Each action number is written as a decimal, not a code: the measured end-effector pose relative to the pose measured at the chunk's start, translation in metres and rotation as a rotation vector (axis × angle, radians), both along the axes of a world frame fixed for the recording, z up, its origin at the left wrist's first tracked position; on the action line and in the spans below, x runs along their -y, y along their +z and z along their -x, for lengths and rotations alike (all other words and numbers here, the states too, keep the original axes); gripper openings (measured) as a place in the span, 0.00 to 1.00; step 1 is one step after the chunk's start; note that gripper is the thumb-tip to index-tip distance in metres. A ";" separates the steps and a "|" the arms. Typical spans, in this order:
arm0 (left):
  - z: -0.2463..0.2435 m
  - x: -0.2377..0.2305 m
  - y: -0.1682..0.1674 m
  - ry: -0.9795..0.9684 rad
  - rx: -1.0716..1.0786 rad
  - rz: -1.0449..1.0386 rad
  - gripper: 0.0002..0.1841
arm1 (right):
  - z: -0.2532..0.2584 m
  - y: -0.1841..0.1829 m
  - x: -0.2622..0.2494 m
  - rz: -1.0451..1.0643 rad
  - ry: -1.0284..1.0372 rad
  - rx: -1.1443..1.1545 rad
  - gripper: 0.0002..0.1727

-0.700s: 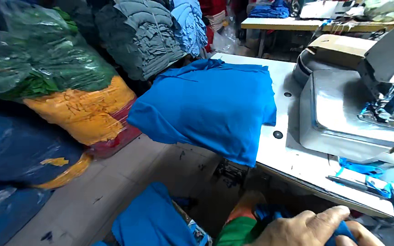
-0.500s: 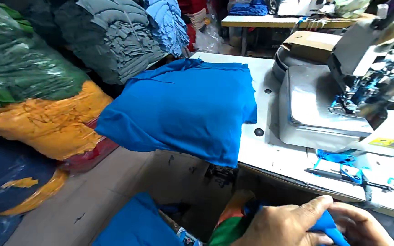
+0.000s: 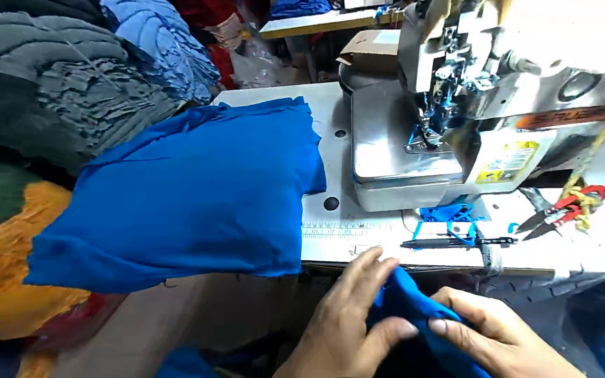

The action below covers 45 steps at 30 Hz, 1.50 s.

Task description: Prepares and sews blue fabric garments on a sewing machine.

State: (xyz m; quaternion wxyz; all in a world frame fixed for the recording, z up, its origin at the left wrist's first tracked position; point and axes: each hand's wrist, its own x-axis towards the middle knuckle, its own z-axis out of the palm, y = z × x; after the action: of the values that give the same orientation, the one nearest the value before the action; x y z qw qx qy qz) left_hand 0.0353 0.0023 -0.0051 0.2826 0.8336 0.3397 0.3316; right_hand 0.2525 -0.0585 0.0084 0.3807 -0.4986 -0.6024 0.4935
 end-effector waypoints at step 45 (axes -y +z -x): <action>-0.032 0.034 -0.066 -0.227 0.118 -0.445 0.04 | 0.011 -0.031 0.004 0.638 -0.365 -0.905 0.12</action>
State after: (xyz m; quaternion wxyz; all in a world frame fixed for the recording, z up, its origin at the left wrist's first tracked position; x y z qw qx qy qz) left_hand 0.0668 -0.0322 -0.0710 0.1472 0.8871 0.1455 0.4125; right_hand 0.2417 -0.0628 -0.0231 0.5102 -0.4238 -0.1056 0.7409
